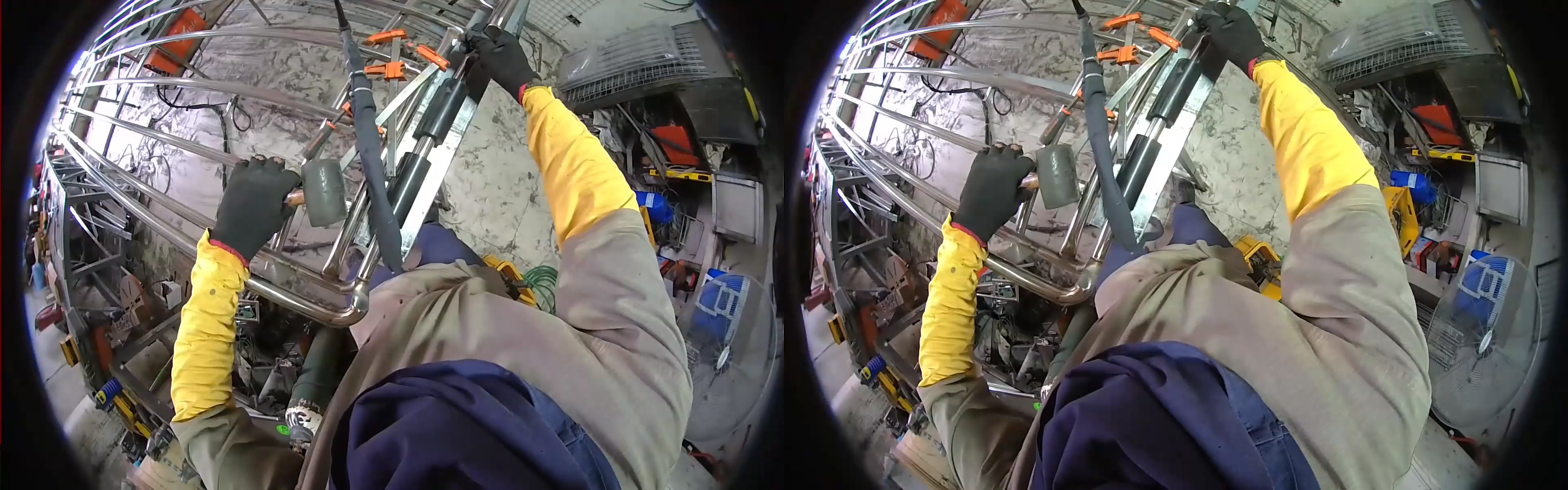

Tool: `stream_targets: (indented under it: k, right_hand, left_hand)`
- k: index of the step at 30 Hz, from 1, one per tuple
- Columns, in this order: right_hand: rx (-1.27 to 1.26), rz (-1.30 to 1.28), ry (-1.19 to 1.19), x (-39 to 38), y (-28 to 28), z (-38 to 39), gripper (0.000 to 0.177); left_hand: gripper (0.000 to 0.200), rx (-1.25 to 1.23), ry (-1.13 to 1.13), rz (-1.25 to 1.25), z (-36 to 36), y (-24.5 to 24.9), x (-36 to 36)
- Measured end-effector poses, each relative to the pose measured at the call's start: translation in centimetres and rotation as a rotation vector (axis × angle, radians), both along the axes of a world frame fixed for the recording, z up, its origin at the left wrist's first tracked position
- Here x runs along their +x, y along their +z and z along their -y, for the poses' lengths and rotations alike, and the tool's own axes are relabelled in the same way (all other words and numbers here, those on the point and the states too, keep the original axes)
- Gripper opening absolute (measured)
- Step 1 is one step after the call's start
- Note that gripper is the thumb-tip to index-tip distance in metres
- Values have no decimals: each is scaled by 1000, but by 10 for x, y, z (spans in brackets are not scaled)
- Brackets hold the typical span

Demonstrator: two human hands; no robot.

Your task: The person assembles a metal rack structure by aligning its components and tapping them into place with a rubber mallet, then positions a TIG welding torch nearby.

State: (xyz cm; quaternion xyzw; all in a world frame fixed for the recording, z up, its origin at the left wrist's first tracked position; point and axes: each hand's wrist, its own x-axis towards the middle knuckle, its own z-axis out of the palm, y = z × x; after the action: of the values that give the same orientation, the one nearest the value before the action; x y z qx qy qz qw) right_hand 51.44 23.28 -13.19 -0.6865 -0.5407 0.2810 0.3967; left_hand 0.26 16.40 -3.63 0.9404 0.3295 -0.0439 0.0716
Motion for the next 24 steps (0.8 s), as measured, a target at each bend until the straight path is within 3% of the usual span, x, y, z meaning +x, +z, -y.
stream_targets:
  k: [2,5,7,8,10,12,13,16,18,20,24]
  right_hand:
    - [238,201,-89,0,-12,0,28]
    - [140,-128,127,8,-14,-5,24]
    - [204,-113,129,14,-24,-13,25]
    - [264,19,118,14,-19,-11,28]
    - [-30,194,-55,17,-11,-6,30]
    - [33,213,-32,41,-37,-16,32]
    - [45,34,-56,-2,3,0,32]
    - [147,139,29,-3,9,0,31]
    - [52,125,-29,-5,9,4,30]
    - [173,192,-43,-9,9,5,31]
    - [119,85,-4,1,-1,-2,35]
  left_hand:
    - [31,33,-77,80,-1,-5,-3]
    - [32,38,-62,93,-1,-16,-7]
    - [32,15,-62,82,1,-9,-1]
    - [31,9,-72,111,1,-11,1]
    - [30,-25,-64,126,0,-17,3]
    - [29,-57,-67,133,2,-16,0]
    - [27,-52,-73,185,2,-15,0]
    - [24,-100,-116,152,3,-8,6]
    - [24,-176,-160,171,7,-8,6]
    - [24,-222,-121,155,9,-8,7]
    - [21,-183,-79,175,20,-12,8]
